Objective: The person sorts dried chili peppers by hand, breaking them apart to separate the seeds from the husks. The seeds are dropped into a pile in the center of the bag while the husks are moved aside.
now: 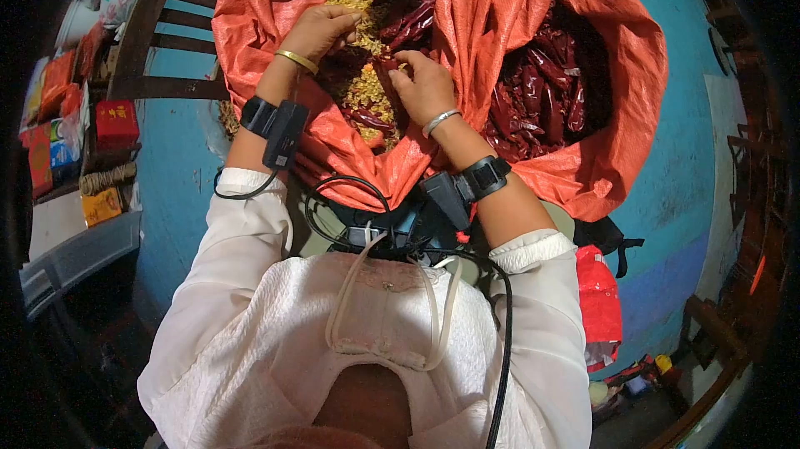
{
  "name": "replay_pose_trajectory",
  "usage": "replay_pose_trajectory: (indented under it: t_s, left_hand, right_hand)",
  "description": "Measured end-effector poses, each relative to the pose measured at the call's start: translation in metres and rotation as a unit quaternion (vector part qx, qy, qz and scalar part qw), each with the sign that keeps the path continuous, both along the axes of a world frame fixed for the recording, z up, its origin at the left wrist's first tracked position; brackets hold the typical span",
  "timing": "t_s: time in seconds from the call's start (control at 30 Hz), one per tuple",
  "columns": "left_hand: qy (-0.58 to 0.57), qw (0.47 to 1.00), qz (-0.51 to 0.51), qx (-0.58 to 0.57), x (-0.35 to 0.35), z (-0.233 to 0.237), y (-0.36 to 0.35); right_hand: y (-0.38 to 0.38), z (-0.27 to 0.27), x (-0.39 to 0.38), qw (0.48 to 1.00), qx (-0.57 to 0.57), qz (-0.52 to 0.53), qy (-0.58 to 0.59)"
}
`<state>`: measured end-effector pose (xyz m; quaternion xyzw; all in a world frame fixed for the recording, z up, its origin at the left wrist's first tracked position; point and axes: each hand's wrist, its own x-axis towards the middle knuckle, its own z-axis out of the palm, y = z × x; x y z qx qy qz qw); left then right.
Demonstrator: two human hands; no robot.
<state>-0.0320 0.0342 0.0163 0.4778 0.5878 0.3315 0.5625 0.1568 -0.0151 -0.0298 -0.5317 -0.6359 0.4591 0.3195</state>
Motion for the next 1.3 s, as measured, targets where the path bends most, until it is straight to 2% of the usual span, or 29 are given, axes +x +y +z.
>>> replay_pose_trajectory:
  t_s: [0.23,0.3,0.43,0.5,0.63,0.73,0.83,0.87,0.93,1.0,1.03,1.07,1.17,1.2,1.27,1.3]
  left_hand:
    - [0.01,0.999,0.029,0.025,0.002,0.003,-0.003]
    - [0.08,0.995,0.013,0.064,0.001,-0.002,-0.001]
    - [0.083,0.994,0.019,0.063,0.004,-0.009,0.001]
    - [0.026,0.995,0.04,0.085,0.006,-0.01,-0.001]
    - [0.022,0.993,0.067,0.096,0.008,-0.007,-0.006]
    - [-0.021,0.993,0.08,0.084,0.005,-0.005,-0.009]
    - [0.001,0.985,0.089,0.15,0.002,0.005,-0.017]
    - [-0.025,0.98,0.098,0.17,-0.001,0.012,-0.022]
    - [-0.048,0.974,0.106,0.195,-0.013,0.024,-0.03]
    - [-0.013,0.971,0.111,0.21,-0.039,0.034,-0.04]
    - [0.012,0.976,0.091,0.198,-0.054,0.043,-0.046]
    - [0.016,0.974,0.101,0.204,-0.068,0.049,-0.052]
    - [0.03,0.974,0.054,0.217,-0.092,0.084,-0.096]
    - [0.089,0.979,0.057,0.172,-0.106,0.09,-0.11]
    - [0.12,0.988,0.033,0.089,-0.138,0.087,-0.137]
    - [0.124,0.987,0.038,0.091,-0.154,0.08,-0.147]
  right_hand:
    - [0.003,-0.007,-0.002,0.999,0.042,-0.001,-0.006]
    - [0.003,-0.005,-0.002,0.999,0.039,-0.006,0.005]
    - [0.005,-0.004,-0.004,0.998,0.043,-0.015,0.031]
    - [0.005,-0.007,-0.004,0.998,0.061,-0.013,0.021]
    - [0.003,-0.009,-0.004,0.998,0.057,-0.012,0.025]
    - [0.0,-0.007,-0.003,0.998,0.059,-0.013,0.018]
    - [-0.002,-0.011,-0.002,0.998,0.051,-0.014,0.026]
    - [-0.003,-0.011,-0.001,0.998,0.059,-0.013,0.015]
    - [-0.005,-0.003,0.0,0.997,0.073,-0.011,0.008]
    - [-0.008,0.005,0.002,0.994,0.09,-0.017,-0.057]
    - [-0.008,0.001,0.004,0.995,0.087,-0.02,-0.039]
    - [-0.006,-0.011,0.004,0.99,0.136,-0.019,-0.033]
    - [-0.011,-0.001,0.006,0.994,0.098,0.011,-0.043]
    - [-0.012,-0.008,0.006,0.995,0.094,0.003,-0.016]
    - [-0.009,-0.015,0.011,0.995,0.087,0.013,-0.052]
    - [-0.01,-0.014,0.011,0.995,0.089,0.017,-0.048]
